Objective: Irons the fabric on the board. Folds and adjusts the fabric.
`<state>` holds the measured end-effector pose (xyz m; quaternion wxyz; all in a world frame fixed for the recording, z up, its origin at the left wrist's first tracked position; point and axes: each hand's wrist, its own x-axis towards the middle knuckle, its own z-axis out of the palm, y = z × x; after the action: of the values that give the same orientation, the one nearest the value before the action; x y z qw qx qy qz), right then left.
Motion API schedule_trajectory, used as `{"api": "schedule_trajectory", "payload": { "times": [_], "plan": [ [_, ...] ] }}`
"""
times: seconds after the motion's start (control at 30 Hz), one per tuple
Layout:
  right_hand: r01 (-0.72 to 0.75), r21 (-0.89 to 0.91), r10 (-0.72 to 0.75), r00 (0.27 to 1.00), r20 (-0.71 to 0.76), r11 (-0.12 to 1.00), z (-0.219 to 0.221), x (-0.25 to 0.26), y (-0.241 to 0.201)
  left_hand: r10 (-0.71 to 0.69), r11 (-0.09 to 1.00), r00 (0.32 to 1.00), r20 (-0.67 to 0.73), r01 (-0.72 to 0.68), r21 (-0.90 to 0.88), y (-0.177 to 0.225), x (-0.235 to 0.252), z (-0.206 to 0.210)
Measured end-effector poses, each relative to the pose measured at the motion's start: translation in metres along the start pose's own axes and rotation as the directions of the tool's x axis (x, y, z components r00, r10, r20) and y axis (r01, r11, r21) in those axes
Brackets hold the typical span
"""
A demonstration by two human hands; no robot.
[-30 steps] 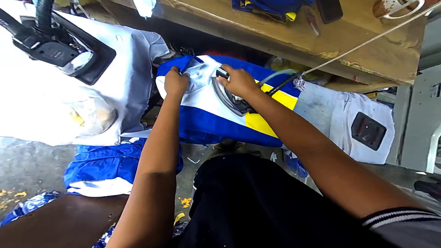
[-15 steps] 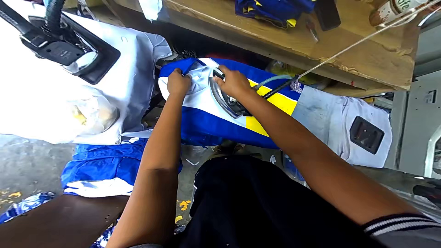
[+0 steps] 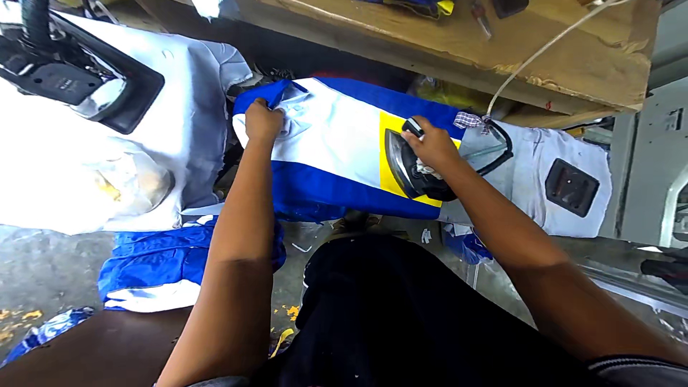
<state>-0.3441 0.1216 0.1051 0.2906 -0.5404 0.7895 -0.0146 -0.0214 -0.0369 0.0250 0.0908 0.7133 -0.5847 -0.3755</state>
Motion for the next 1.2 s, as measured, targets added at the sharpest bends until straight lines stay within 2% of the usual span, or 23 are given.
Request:
{"api": "schedule_trajectory", "payload": {
  "times": [0.13, 0.23, 0.33, 0.57, 0.7, 0.9, 1.0, 1.1, 1.2],
  "plan": [
    [-0.055, -0.002, 0.055, 0.998, -0.035, 0.999, 0.002, -0.032, 0.031, 0.041, 0.996, 0.999, -0.004, -0.041, -0.085, -0.004, -0.001, -0.003],
    [-0.083, 0.016, 0.084, 0.996, -0.035, 0.996, 0.012, -0.042, 0.037, 0.050, 0.987, 0.999, -0.006, -0.050, -0.152, -0.005, -0.002, -0.008],
    [-0.063, 0.000, 0.063, 0.998, -0.005, 0.998, 0.012, -0.031, 0.017, 0.044, 0.974, 0.999, -0.008, -0.045, -0.220, -0.007, 0.000, -0.007],
    [-0.039, 0.068, 0.041, 0.998, -0.040, 0.997, 0.000, 0.033, -0.040, -0.008, 0.956, 0.998, -0.054, -0.008, -0.294, -0.003, -0.001, 0.003],
    [0.049, 0.017, -0.050, 0.997, 0.059, 0.999, 0.004, 0.017, -0.040, -0.035, 0.948, 0.997, -0.075, 0.009, -0.317, 0.000, -0.003, 0.003],
    [0.218, -0.026, -0.207, 0.953, 0.222, 0.976, 0.027, -0.065, 0.006, -0.030, 0.951, 0.997, -0.076, 0.005, -0.309, -0.008, -0.006, 0.003],
    [0.269, -0.033, -0.248, 0.924, 0.291, 0.963, 0.025, -0.086, 0.036, -0.018, 0.952, 0.996, -0.092, -0.011, -0.306, -0.008, -0.006, 0.000],
    [0.191, -0.027, -0.177, 0.945, 0.276, 0.981, 0.012, -0.095, 0.070, 0.018, 0.943, 0.995, -0.100, -0.050, -0.328, -0.009, -0.008, -0.005],
    [0.069, 0.031, -0.072, 0.990, 0.121, 0.997, -0.001, -0.101, 0.106, 0.067, 0.919, 0.986, -0.151, -0.120, -0.376, -0.013, -0.030, -0.007]
  ]
}}
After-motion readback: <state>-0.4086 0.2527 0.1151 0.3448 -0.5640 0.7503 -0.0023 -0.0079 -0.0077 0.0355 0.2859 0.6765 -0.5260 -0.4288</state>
